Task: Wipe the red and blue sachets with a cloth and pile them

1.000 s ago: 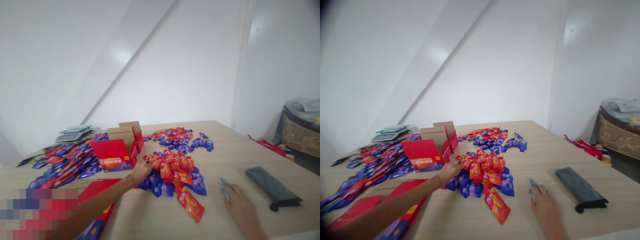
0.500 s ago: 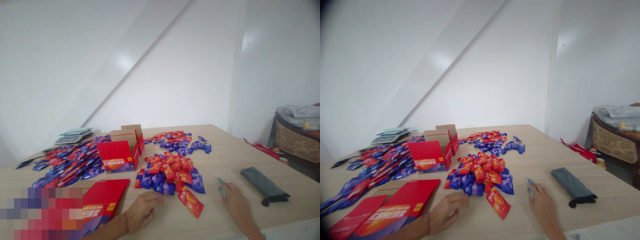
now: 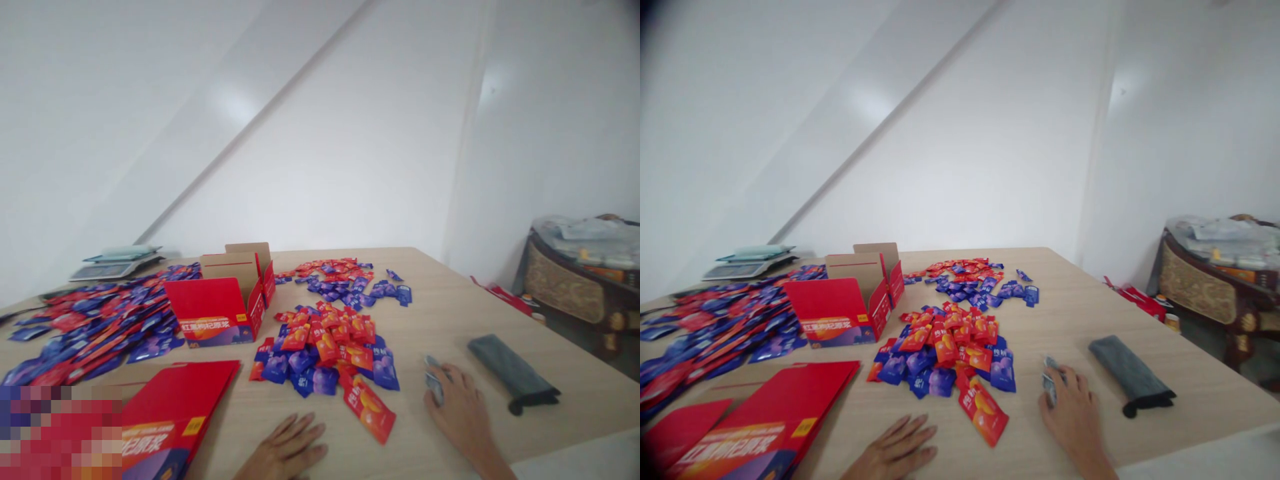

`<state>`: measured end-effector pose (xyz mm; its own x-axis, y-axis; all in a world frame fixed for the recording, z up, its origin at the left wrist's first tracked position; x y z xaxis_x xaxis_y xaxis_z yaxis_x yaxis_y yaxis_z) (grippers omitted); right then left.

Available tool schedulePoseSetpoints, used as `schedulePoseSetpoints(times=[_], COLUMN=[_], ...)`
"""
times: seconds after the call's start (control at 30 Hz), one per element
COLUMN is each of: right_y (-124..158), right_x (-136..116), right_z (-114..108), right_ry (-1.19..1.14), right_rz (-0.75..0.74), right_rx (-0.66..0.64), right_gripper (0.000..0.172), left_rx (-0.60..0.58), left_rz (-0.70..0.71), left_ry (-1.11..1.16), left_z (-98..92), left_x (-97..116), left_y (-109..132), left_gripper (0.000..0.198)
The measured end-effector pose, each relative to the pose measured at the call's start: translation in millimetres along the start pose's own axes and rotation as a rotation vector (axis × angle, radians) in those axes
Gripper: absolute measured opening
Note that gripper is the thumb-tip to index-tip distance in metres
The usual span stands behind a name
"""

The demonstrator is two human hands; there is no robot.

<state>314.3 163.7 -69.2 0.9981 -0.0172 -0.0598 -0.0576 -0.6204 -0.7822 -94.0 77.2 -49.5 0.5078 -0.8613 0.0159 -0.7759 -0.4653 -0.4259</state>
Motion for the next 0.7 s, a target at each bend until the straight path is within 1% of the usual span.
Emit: schedulePoseSetpoints(times=[0.13,0.2,0.3,0.5,0.7], right_y=[-1.1,0.8,4.4,8.8,8.2], right_x=[-5.1,-4.2,0.6,3.3,2.7], right_z=[-7.6,-7.4,-2.4,14.6,15.4], right_ry=[-0.048,-0.064,-0.075,-0.247,-0.217], right_rz=[-0.013,-0.026,-0.031,-0.075,-0.069], right_rx=[0.054,0.077,0.099,0.071,0.051], right_gripper=[0.036,0.033,0.030,0.030,0.032], left_rx=[0.044,0.076,0.089,0.074,0.085], left_rz=[0.026,0.042,0.047,0.047,0.067], left_ry=[-0.023,-0.026,-0.036,-0.068,-0.095], left_z=[-1.6,-2.3,-1.8,-1.3,-0.2], left_x=[0.3,0.1,-0.7,-1.0,-1.6], left_y=[-0.7,-0.7,-0.9,-1.1,0.3], left_gripper=[0.062,0.063,0.063,0.060,0.058])
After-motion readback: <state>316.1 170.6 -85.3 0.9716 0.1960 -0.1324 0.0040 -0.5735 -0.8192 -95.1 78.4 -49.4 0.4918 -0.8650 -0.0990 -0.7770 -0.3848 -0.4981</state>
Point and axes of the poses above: each hand's wrist, its own y-axis away from the middle knuckle, its own z-axis out of the palm, x = y × z, the point moved 7 cm from there along -y, towards the middle knuckle, and after that the axes turned 14 degrees about x, right-handed, at the moved point
